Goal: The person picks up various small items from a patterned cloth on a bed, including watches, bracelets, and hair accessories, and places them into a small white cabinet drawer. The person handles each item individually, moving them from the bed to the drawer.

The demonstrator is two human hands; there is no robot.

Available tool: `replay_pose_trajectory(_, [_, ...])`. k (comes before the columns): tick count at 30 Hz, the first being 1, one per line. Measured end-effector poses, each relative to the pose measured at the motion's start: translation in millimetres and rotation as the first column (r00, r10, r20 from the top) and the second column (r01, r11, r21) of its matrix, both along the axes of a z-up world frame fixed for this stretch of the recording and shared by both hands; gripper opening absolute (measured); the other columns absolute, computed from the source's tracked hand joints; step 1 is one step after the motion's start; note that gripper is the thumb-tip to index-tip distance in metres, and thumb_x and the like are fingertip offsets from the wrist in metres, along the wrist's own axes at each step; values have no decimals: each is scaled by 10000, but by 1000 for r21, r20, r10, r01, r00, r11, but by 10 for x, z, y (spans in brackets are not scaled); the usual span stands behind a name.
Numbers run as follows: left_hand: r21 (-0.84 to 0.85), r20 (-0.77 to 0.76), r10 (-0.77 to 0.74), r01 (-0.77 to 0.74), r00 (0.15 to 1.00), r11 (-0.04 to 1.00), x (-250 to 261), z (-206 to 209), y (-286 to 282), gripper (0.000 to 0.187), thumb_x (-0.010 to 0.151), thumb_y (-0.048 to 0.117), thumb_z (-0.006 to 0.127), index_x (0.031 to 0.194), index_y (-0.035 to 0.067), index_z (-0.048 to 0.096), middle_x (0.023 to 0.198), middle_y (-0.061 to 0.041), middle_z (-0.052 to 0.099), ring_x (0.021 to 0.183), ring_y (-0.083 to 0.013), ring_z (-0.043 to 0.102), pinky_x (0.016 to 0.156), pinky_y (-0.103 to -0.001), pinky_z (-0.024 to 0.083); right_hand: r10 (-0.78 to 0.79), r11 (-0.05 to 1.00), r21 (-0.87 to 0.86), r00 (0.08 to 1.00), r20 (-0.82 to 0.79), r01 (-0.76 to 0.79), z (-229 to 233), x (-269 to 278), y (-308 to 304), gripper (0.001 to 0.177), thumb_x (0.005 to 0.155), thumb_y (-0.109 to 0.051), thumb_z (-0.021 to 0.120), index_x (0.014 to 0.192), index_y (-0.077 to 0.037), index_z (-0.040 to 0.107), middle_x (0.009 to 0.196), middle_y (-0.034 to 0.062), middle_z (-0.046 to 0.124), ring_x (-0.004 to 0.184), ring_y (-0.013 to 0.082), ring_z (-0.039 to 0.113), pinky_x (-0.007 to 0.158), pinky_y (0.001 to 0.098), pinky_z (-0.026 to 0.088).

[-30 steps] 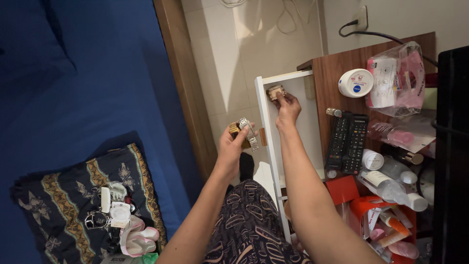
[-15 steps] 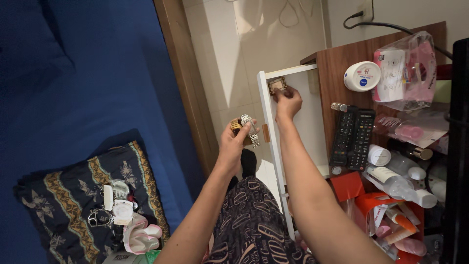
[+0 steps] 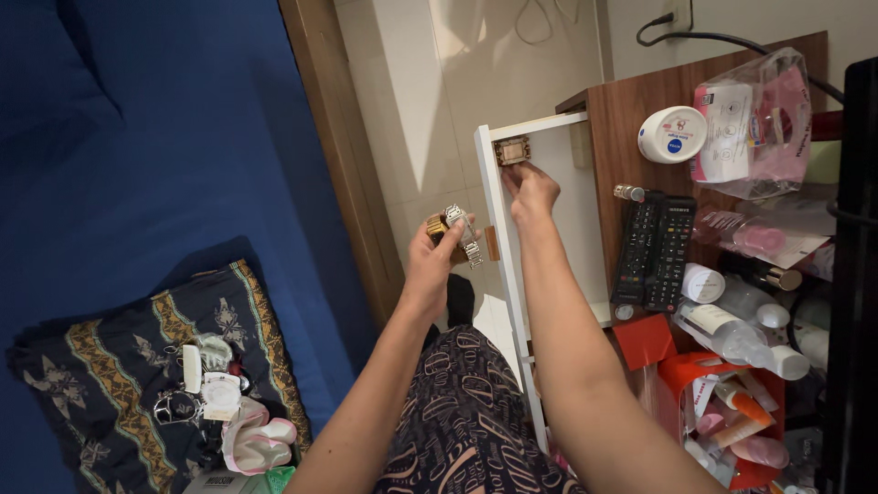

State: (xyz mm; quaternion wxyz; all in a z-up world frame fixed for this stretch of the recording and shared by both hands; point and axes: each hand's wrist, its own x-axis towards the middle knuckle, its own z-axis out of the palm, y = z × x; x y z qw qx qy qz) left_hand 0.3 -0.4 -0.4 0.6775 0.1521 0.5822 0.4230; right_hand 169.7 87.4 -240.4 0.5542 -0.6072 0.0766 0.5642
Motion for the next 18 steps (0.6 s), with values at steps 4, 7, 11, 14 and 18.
replay_pose_trajectory(4, [-2,-8,-8,8,1000,1000,22,28,-1,342,998,198,626,1283,18,568,1200,-116,719,1051,-205,716,893,-384,595,46,998,32,999,-26,-45,227,4,0,281,871,122,599,1148,162,622,1141,253,684,967,335,732,911,437,659])
replay_pose_trajectory(7, [-12,4,-20,20,1000,1000,20,51,5,340,999,213,614,1277,25,564,1211,-118,723,1057,-201,723,904,-386,598,103,994,25,995,-1,-103,484,45,-50,276,909,77,591,1177,144,591,1140,259,689,965,334,753,907,415,667])
replay_pose_trajectory(11, [-16,43,-31,32,999,999,20,78,20,339,1008,225,607,1277,22,570,1220,-117,730,1055,-189,720,931,-387,589,236,968,29,946,221,-248,948,111,-162,295,941,-6,642,1221,81,614,1128,201,677,885,237,716,807,359,652])
replay_pose_trajectory(14, [-17,40,-57,58,998,998,23,105,37,337,1008,220,613,1278,23,570,1226,-111,734,1055,-177,717,954,-381,582,358,913,79,879,313,-400,1427,151,-350,249,975,-71,677,1189,53,706,1090,176,700,825,176,683,724,310,616])
replay_pose_trajectory(18, [-35,54,-80,82,995,996,50,130,65,317,994,234,599,1242,36,592,1190,-87,747,1017,-164,736,919,-376,596,523,795,166,799,296,-583,2083,163,-597,239,985,-132,709,1153,30,760,1008,140,716,815,157,667,699,289,604])
